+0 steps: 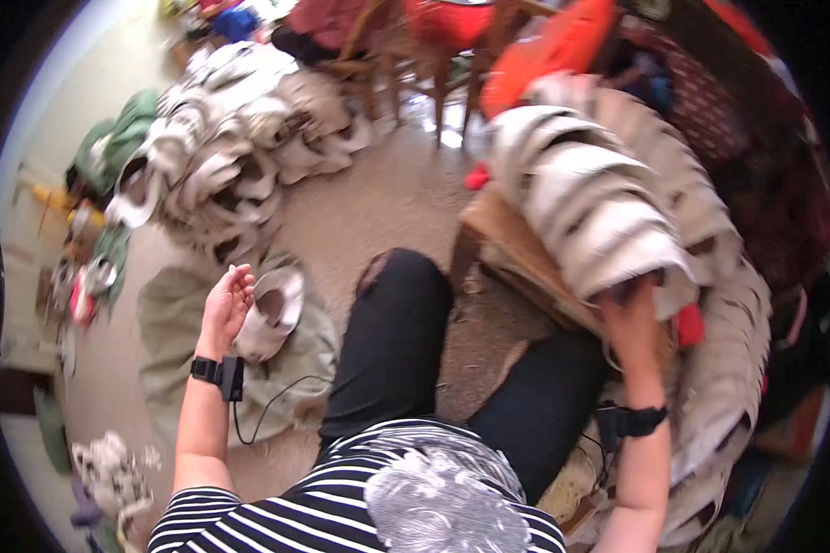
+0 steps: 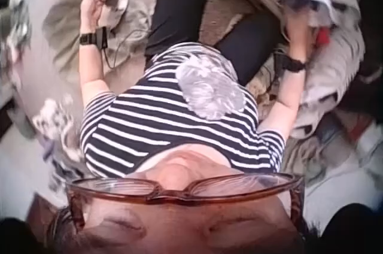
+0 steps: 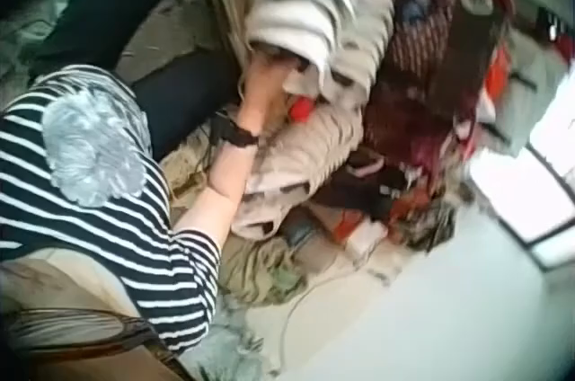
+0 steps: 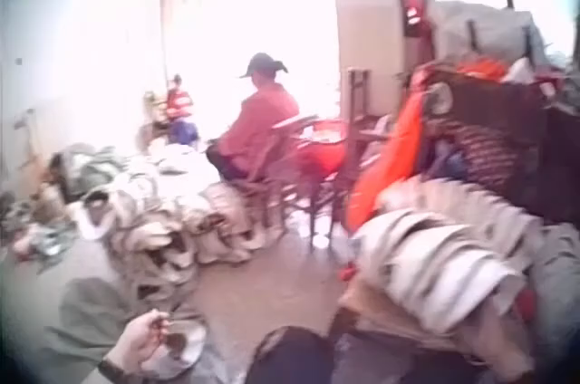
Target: Insert laces into the eyelets of shoe uppers.
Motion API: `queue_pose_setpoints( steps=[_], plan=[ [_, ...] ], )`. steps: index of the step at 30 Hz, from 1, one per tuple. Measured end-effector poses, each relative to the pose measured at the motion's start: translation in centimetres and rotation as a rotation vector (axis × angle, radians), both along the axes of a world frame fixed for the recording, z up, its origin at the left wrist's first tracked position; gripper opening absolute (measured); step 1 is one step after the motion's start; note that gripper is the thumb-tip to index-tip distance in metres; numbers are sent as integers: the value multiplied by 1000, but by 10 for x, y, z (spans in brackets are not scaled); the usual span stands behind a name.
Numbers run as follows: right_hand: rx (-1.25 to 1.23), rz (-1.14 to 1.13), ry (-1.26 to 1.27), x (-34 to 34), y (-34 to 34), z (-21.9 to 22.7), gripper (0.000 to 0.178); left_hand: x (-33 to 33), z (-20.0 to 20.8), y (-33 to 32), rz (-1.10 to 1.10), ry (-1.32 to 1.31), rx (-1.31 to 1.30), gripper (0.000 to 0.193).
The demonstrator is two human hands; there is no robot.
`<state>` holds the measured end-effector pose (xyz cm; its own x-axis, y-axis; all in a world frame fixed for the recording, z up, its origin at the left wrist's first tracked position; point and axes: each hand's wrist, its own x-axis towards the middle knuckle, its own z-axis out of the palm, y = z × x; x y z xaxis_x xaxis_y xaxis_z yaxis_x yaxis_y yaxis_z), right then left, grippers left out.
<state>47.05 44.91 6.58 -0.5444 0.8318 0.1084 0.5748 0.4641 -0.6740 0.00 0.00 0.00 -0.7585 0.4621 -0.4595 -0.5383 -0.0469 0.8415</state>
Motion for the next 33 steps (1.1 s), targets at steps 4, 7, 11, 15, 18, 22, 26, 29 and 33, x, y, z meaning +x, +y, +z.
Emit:
queue_pose_setpoints(
  steps=[4, 7, 11, 15, 18, 22, 26, 29, 33],
  plan=[
    [256, 39, 88, 19, 71, -72, 55, -42, -43, -110, 256, 6, -320, 18],
    [345, 93, -44, 20, 81, -81, 55, 11, -117, -141, 375, -182, -501, 12],
    [510, 78, -138, 43, 89, -56, 55, 19, -197, -136, 423, -248, -575, 20],
    [-113, 31, 118, 67, 73, -42, 50, -6, -238, -109, 233, 603, -1158, 40],
    [144, -119, -237, 79, 56, -12, 46, -22, -184, -62, 124, 554, -1231, 69],
    [59, -192, -48, 85, 33, 15, 36, -46, -185, -63, 52, 481, -1614, 98],
    [13, -256, -34, 117, 32, 25, 19, -63, -213, -95, 145, 435, -1415, 49],
    [-77, -312, -120, 108, 7, 42, 14, -62, -198, -84, 15, 567, -1362, 37],
    [-126, -289, -170, 98, -25, 47, 24, -61, -161, -58, 30, 761, -1111, 36]
  ],
)
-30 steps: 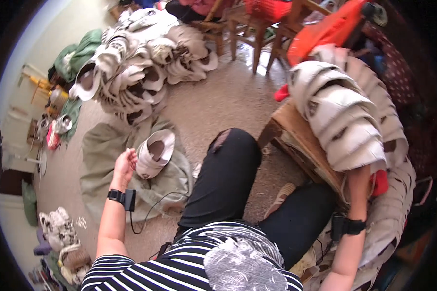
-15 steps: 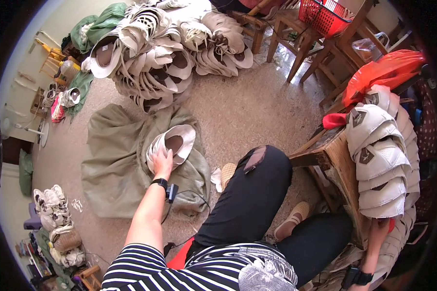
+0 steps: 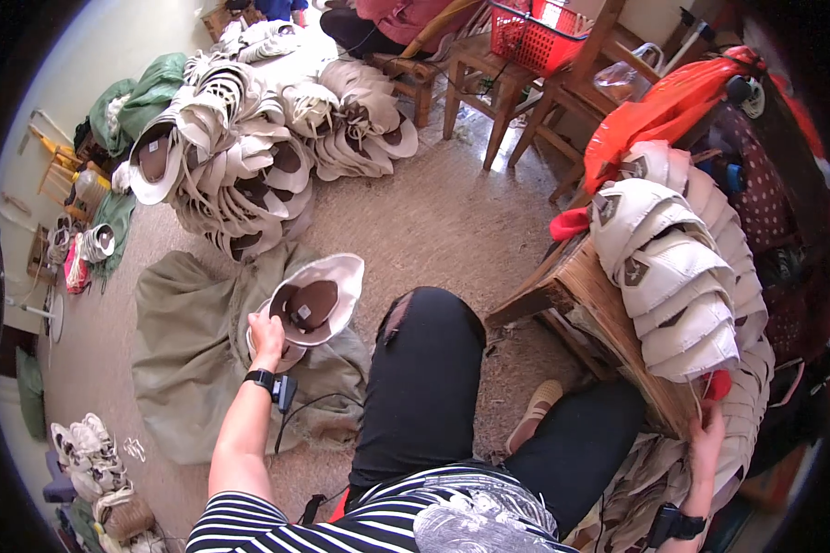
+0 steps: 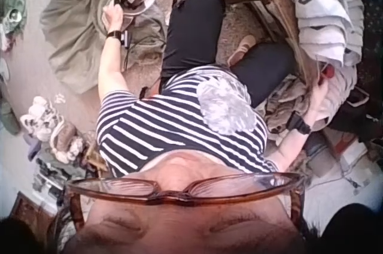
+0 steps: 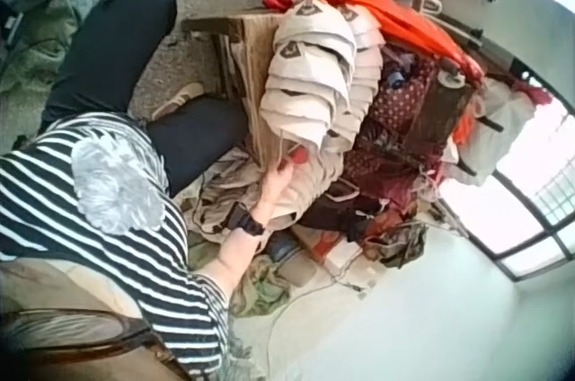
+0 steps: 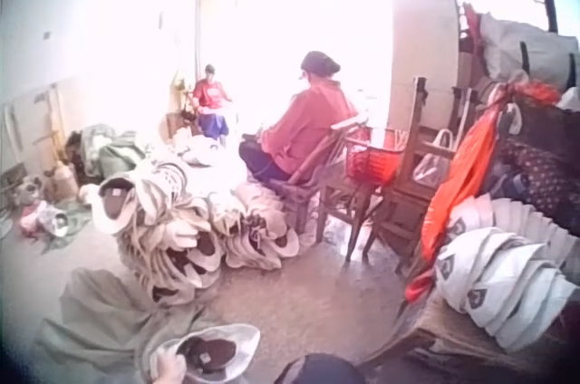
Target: Insert laces into the eyelets of shoe uppers.
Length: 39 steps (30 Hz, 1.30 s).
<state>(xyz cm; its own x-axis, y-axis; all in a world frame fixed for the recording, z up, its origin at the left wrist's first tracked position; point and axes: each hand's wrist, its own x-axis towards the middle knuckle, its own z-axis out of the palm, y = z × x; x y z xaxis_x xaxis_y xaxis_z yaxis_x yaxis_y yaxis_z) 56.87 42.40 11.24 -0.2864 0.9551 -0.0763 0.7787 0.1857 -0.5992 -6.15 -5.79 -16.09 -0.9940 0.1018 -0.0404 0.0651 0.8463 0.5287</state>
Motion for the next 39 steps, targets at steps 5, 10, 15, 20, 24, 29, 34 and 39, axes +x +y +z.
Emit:
queue_pose_setpoints(
  steps=[5, 10, 15, 20, 24, 29, 34, 39],
  plan=[
    [119, 241, -85, -47, -42, 25, 44, -23, 63, 42, -113, 135, 686, 28],
    [485, 131, -243, -95, -95, 67, 27, -25, 169, 106, -489, 31, 1135, 23],
    [-332, 351, 631, -150, -114, 49, 21, 11, 204, 166, -977, 199, 786, 33],
    [-1336, 489, 1040, -200, -116, 10, 93, 143, 238, 235, -1043, -754, 1300, 39],
    [-1232, 378, 1178, -194, -116, 16, 64, 199, 282, 268, -1317, -582, 1152, 52],
    [-769, 163, 1128, -129, -119, 34, 48, 187, 258, 273, -1644, -130, 734, 63],
    [-530, 94, 818, -76, -127, 40, 62, 183, 221, 287, -1755, 366, 13, 45],
    [155, 75, 199, -61, -145, 27, 72, 213, 178, 303, -1838, 375, -178, 33]
  ],
)
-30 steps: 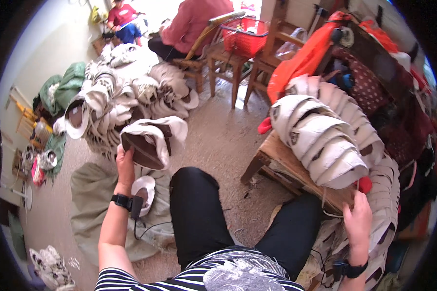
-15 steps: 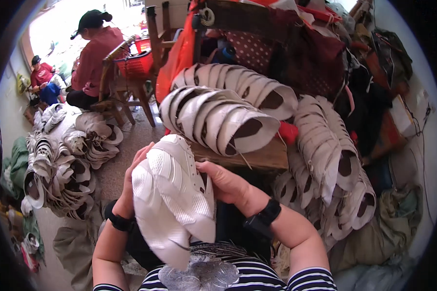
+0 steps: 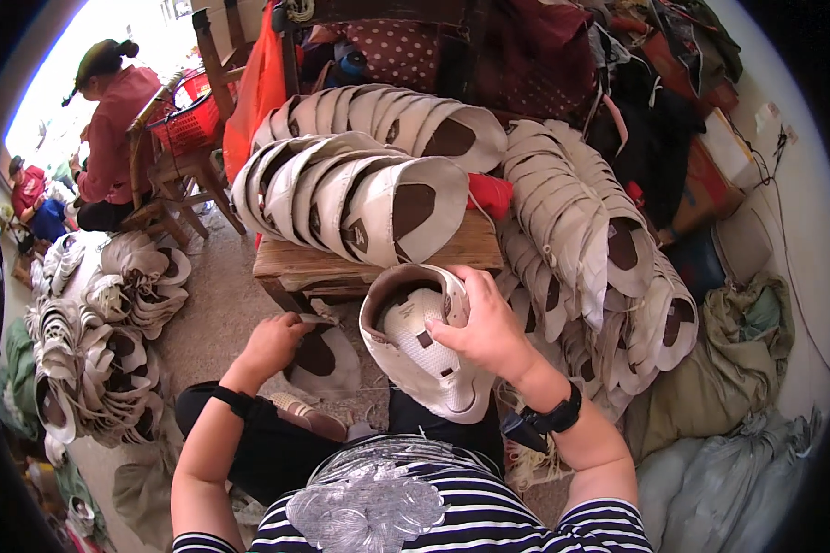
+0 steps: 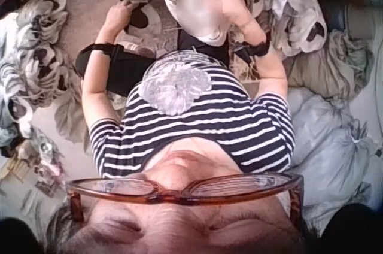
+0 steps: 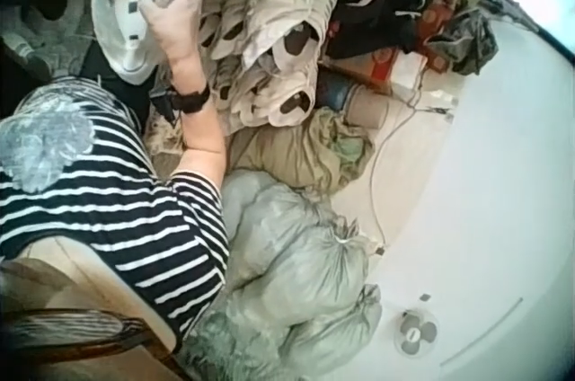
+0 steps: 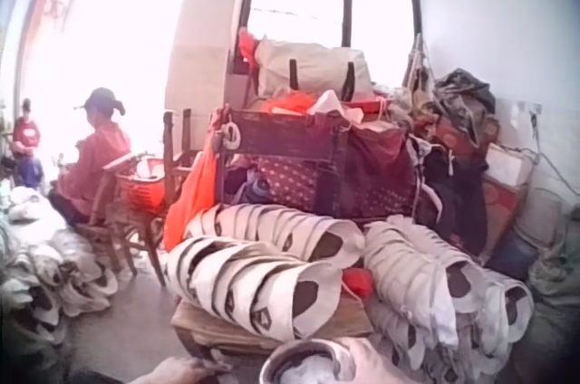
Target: Insert laces into the eyelets of shoe uppers.
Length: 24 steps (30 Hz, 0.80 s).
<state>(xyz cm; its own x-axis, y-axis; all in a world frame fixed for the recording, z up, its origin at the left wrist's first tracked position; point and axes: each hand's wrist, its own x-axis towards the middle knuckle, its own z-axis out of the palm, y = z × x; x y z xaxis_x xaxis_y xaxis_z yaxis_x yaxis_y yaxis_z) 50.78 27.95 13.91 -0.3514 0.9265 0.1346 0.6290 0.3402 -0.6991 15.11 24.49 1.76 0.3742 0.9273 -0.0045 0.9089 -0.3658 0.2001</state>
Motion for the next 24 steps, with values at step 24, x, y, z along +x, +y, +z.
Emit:
queue_pose_setpoints(
  steps=[24],
  plan=[
    [72, -326, 671, 44, -41, -53, 61, 157, 71, 54, 344, -1306, -754, 54]
  ],
)
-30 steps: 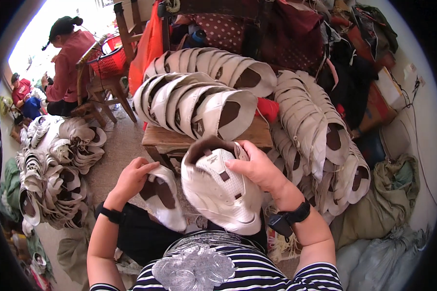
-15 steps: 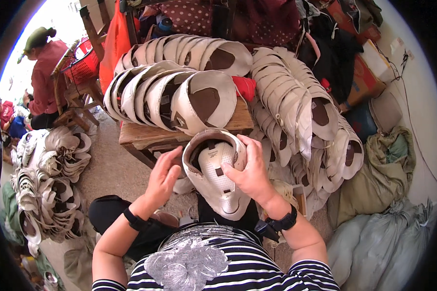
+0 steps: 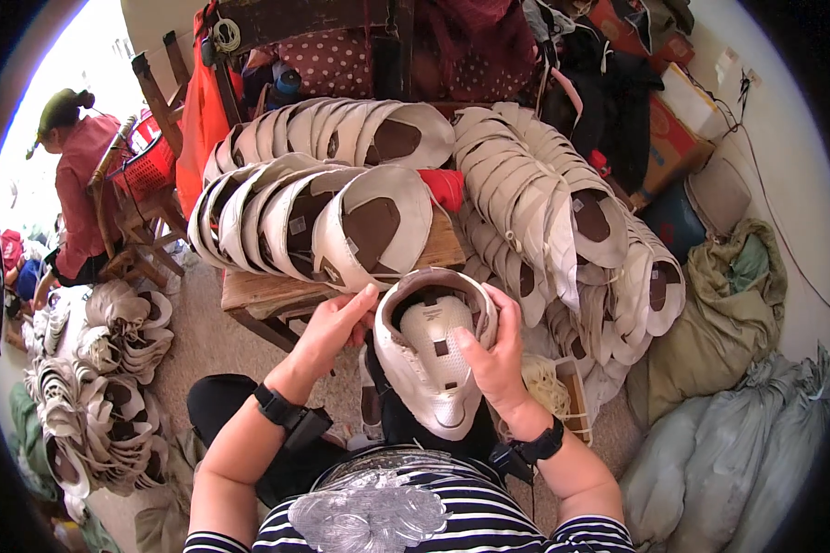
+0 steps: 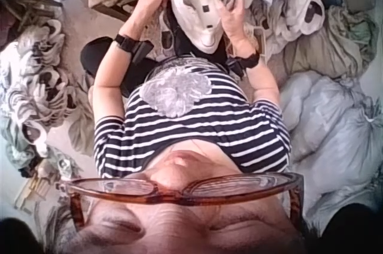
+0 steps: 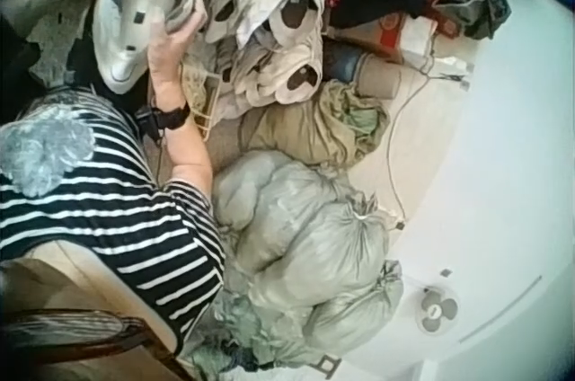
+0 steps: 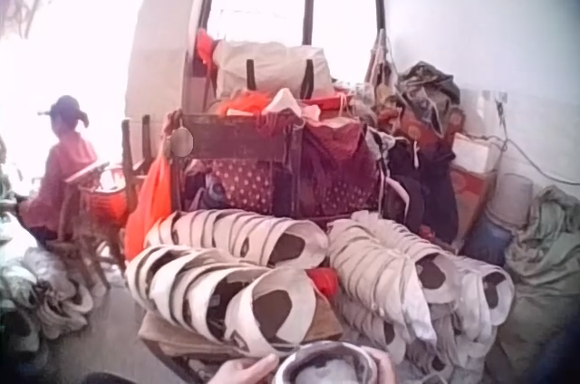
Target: Insert laces into the eyelets of shoe uppers.
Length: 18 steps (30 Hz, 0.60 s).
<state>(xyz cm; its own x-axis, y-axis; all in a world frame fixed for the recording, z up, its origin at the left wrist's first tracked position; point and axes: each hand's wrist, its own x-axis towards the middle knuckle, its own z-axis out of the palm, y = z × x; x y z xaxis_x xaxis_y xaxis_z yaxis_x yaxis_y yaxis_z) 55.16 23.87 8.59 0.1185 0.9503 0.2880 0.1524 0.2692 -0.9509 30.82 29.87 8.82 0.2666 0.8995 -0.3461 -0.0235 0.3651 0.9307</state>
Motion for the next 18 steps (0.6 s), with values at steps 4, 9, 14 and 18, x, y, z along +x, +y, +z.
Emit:
queue_pose_setpoints(
  steps=[4, 9, 14, 18],
  plan=[
    [-56, -32, 87, 0, 11, -9, 60, 14, 5, 11, -77, -192, -243, 64],
    [-159, -44, 56, 13, 26, -28, 60, 24, -21, 22, 339, -35, -105, 58],
    [-190, -36, -151, 18, 37, -41, 64, 13, -13, 62, 493, -453, -118, 18],
    [-192, 16, -316, -1, 48, -34, 66, -2, -11, 99, 577, -603, -202, 11]
  ],
)
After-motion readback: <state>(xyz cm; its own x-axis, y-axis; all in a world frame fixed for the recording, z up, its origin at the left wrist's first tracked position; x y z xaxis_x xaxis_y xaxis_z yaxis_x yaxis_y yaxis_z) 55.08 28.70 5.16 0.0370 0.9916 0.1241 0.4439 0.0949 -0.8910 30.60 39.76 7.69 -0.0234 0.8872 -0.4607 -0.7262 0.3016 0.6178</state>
